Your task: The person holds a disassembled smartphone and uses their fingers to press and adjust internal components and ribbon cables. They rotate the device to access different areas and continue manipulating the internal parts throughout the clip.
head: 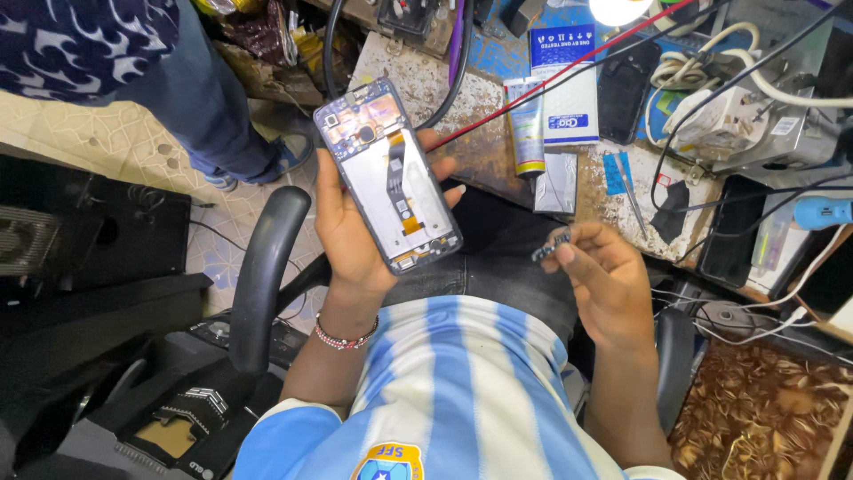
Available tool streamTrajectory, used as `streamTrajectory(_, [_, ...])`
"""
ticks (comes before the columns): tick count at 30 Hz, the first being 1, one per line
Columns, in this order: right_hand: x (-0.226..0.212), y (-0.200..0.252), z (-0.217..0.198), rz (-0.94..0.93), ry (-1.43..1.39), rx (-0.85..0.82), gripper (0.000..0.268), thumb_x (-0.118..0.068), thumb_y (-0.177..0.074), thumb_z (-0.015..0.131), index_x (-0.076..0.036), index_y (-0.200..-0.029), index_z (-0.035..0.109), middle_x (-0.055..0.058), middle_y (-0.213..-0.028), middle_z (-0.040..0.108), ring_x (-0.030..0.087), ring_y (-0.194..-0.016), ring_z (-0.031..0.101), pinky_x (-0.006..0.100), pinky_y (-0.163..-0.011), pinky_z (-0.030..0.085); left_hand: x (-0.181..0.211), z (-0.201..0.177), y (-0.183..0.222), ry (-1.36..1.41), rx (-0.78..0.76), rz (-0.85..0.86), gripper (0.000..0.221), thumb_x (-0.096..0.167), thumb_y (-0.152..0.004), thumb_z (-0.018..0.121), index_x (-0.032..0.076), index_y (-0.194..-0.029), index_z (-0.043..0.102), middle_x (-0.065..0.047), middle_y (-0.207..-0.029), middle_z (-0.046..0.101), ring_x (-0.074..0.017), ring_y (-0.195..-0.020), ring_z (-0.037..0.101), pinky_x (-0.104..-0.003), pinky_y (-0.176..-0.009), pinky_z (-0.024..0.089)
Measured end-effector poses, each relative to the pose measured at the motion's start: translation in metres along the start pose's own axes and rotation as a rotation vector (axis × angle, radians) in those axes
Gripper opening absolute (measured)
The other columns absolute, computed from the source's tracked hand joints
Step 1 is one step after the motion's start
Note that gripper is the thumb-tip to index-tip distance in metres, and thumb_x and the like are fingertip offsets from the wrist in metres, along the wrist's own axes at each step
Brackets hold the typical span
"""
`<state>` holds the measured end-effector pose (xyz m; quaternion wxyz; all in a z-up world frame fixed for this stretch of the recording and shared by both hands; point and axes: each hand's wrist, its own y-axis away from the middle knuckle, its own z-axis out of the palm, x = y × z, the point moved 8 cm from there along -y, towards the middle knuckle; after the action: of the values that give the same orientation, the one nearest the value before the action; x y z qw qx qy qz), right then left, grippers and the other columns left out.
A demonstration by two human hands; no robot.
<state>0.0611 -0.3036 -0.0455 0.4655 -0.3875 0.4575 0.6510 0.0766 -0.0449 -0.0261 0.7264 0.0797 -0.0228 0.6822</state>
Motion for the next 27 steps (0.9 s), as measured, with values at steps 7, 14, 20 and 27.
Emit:
streamTrajectory(7, [0.006, 0.031, 0.024, 0.058, -0.079, -0.063, 0.020, -0.016, -0.089, 0.077, -0.003, -0.097, 0.064, 0.013, -0.096, 0.063, 0.018, -0.089, 0.064, 0.028, -0.078, 0.060, -0.063, -0.021, -0.006, 0.071, 0.043, -0.179, 0.082, 0.068, -0.099, 0.047, 0.003, -0.149, 0.050, -0.029, -0.140, 0.060, -0.0433, -0.119, 0.066, -0.056, -0.098, 0.057])
streamTrajectory(14, [0.036, 0.022, 0.027, 0.166, -0.129, -0.010, 0.018, -0.012, -0.090, 0.075, -0.002, -0.100, 0.064, 0.010, -0.081, 0.068, 0.020, -0.074, 0.064, 0.031, -0.072, 0.052, -0.075, -0.007, 0.003, -0.129, 0.069, -0.058, 0.068, 0.052, -0.103, 0.050, -0.001, -0.145, 0.051, -0.026, -0.137, 0.063, -0.0365, -0.120, 0.067, -0.050, -0.098, 0.058])
streamTrajectory(20, [0.029, 0.024, 0.034, 0.167, -0.048, -0.034, 0.016, -0.016, -0.090, 0.075, -0.002, -0.091, 0.065, 0.011, -0.074, 0.067, 0.018, -0.068, 0.062, 0.027, -0.072, 0.050, -0.072, 0.006, 0.018, -0.259, -0.034, 0.020, 0.081, 0.059, -0.103, 0.045, -0.005, -0.152, 0.044, -0.026, -0.145, 0.058, -0.0351, -0.127, 0.065, -0.048, -0.108, 0.056])
streamTrajectory(27, [0.031, 0.025, 0.033, 0.157, 0.018, 0.041, 0.014, -0.012, -0.089, 0.076, -0.002, -0.089, 0.066, 0.008, -0.068, 0.064, 0.014, -0.062, 0.061, 0.022, -0.062, 0.051, -0.064, 0.027, 0.031, -0.351, 0.004, 0.143, 0.076, 0.047, -0.102, 0.054, -0.004, -0.154, 0.034, -0.038, -0.142, 0.055, -0.0420, -0.124, 0.065, -0.046, -0.104, 0.059])
